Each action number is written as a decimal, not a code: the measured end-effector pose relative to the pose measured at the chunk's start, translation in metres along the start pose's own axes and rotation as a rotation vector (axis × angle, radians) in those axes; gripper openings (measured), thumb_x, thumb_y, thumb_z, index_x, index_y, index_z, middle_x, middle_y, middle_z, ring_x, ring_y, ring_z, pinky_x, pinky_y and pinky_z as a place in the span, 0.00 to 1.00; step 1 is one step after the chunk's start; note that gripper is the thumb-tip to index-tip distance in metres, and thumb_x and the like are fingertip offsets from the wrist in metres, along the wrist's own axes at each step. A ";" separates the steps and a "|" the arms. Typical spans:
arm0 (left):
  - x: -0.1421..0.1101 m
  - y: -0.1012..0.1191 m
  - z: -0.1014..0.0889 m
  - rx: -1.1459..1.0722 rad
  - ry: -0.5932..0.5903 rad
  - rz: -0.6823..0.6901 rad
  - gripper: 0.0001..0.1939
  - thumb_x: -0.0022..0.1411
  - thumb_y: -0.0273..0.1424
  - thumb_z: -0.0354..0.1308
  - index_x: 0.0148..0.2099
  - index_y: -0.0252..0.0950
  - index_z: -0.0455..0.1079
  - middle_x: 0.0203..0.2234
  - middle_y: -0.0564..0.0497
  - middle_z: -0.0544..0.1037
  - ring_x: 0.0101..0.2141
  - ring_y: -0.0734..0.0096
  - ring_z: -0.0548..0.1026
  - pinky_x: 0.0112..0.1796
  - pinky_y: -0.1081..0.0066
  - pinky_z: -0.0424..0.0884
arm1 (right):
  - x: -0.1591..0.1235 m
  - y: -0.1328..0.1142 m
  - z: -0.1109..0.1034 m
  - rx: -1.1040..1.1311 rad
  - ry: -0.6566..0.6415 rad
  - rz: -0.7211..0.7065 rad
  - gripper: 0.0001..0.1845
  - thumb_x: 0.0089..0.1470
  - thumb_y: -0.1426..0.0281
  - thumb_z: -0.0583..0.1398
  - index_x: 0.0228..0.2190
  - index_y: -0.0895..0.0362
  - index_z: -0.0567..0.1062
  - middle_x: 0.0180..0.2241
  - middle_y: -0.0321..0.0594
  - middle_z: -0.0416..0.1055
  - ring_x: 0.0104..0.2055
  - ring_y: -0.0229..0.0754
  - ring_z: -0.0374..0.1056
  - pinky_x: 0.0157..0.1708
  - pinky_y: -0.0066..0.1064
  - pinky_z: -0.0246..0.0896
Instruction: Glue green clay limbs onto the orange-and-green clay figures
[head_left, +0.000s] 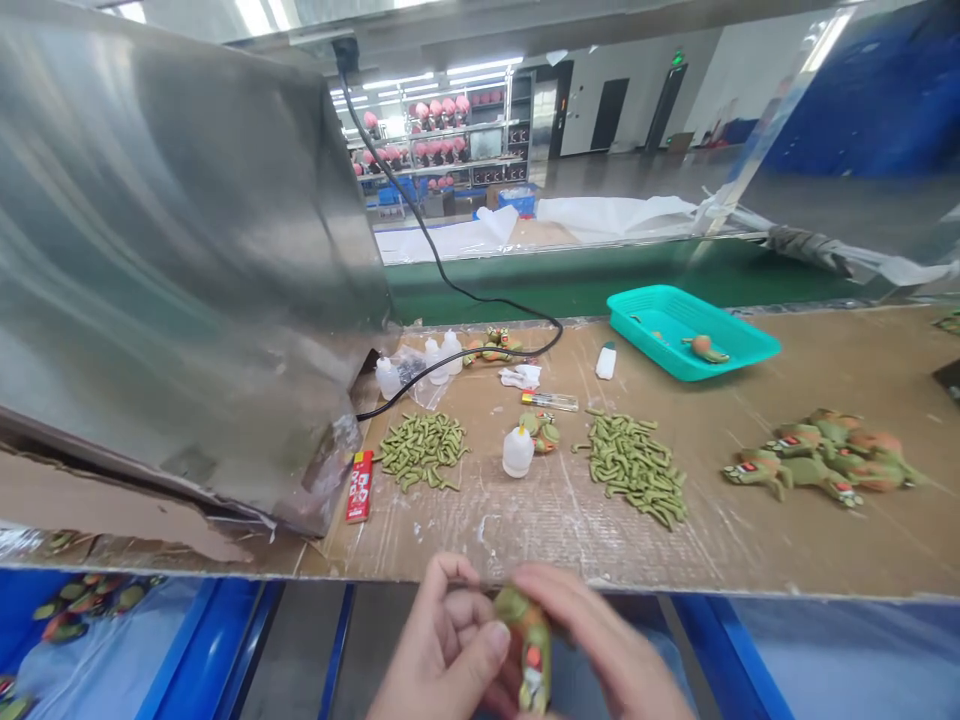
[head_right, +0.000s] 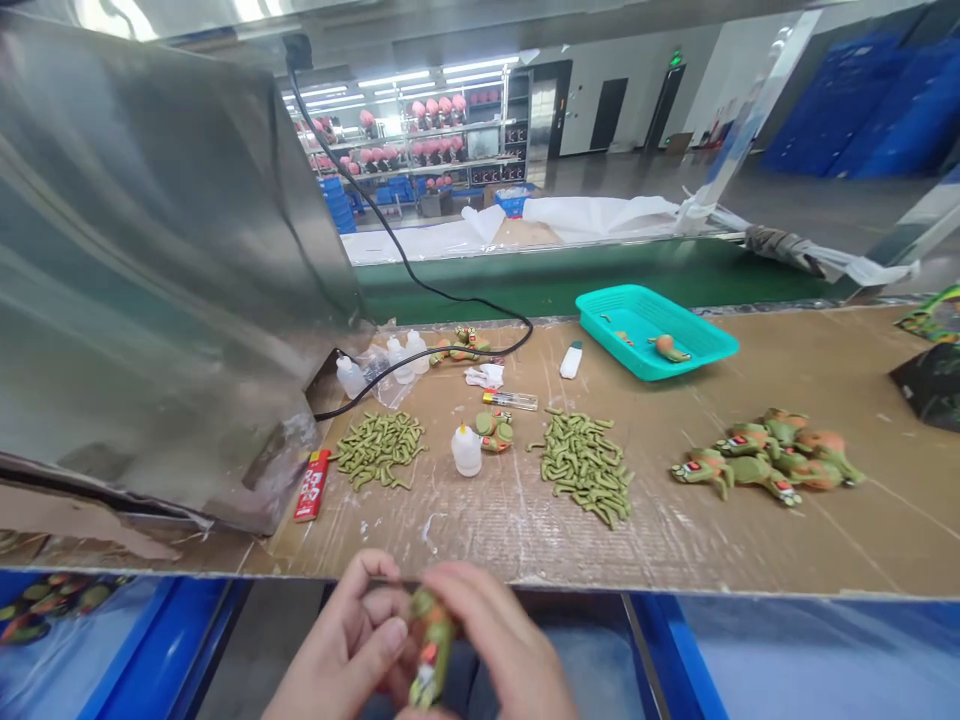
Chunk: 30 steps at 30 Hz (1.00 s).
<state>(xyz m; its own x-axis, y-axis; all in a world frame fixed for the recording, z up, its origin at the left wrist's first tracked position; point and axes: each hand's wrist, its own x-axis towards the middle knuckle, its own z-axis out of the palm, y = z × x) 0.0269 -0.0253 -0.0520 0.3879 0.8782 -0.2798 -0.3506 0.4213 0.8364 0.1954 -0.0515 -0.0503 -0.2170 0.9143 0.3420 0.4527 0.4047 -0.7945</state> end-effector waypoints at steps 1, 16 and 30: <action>0.005 0.000 0.002 0.051 0.013 0.018 0.17 0.51 0.39 0.63 0.37 0.40 0.59 0.24 0.54 0.76 0.21 0.74 0.73 0.20 0.75 0.69 | -0.001 0.012 -0.013 -0.094 0.052 0.064 0.27 0.54 0.54 0.59 0.53 0.48 0.62 0.51 0.39 0.67 0.51 0.44 0.65 0.47 0.31 0.64; 0.035 0.000 0.005 0.316 0.269 0.194 0.12 0.51 0.38 0.63 0.36 0.37 0.72 0.31 0.48 0.77 0.32 0.65 0.73 0.31 0.67 0.73 | 0.083 0.076 -0.055 -0.694 0.215 -0.116 0.13 0.57 0.76 0.50 0.42 0.57 0.70 0.44 0.43 0.70 0.47 0.46 0.62 0.49 0.37 0.58; 0.033 -0.010 0.001 -0.003 0.233 0.070 0.21 0.47 0.41 0.65 0.44 0.39 0.74 0.38 0.40 0.80 0.36 0.58 0.77 0.32 0.62 0.74 | 0.042 0.036 -0.004 -0.116 0.097 0.218 0.08 0.58 0.67 0.53 0.37 0.57 0.68 0.26 0.35 0.70 0.24 0.37 0.67 0.23 0.25 0.66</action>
<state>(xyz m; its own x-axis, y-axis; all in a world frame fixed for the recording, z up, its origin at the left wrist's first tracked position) 0.0442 -0.0007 -0.0691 0.1555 0.9336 -0.3229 -0.3718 0.3582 0.8564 0.2059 0.0021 -0.0627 -0.0223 0.9752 0.2204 0.5772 0.1926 -0.7936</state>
